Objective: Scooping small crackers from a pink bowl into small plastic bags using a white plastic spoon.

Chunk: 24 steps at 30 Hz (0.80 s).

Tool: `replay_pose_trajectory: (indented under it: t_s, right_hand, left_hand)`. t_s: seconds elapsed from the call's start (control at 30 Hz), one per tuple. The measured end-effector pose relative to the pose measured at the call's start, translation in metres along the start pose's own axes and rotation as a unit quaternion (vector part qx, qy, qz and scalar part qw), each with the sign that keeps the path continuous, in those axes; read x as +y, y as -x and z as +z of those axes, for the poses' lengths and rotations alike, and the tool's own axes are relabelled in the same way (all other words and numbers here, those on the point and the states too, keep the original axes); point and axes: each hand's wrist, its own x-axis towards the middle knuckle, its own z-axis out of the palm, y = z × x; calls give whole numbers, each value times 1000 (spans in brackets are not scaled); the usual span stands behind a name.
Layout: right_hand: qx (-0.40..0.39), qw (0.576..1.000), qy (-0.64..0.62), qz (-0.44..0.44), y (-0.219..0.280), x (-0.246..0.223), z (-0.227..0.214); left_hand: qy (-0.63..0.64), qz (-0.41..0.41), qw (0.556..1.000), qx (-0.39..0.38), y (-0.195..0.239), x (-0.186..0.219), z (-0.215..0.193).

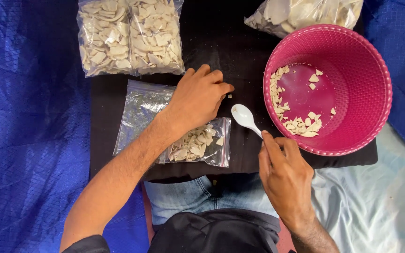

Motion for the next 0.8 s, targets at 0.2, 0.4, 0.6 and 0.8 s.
replay_pose_trajectory:
  t_s: [0.2, 0.4, 0.6, 0.8]
  right_hand:
    - [-68, 997, 41, 10, -6, -2, 19]
    - [11, 998, 61, -12, -16, -13, 16]
    - [-8, 1000, 9, -18, -1, -5, -32]
    - [-46, 998, -11, -29, 24, 9, -46]
  left_hand:
    - [-2, 11, 999, -45, 6, 1, 7]
    - [74, 11, 993, 87, 21, 7, 6]
    - [114, 17, 989, -92, 55, 34, -58]
    - [43, 22, 998, -41, 82, 55, -26]
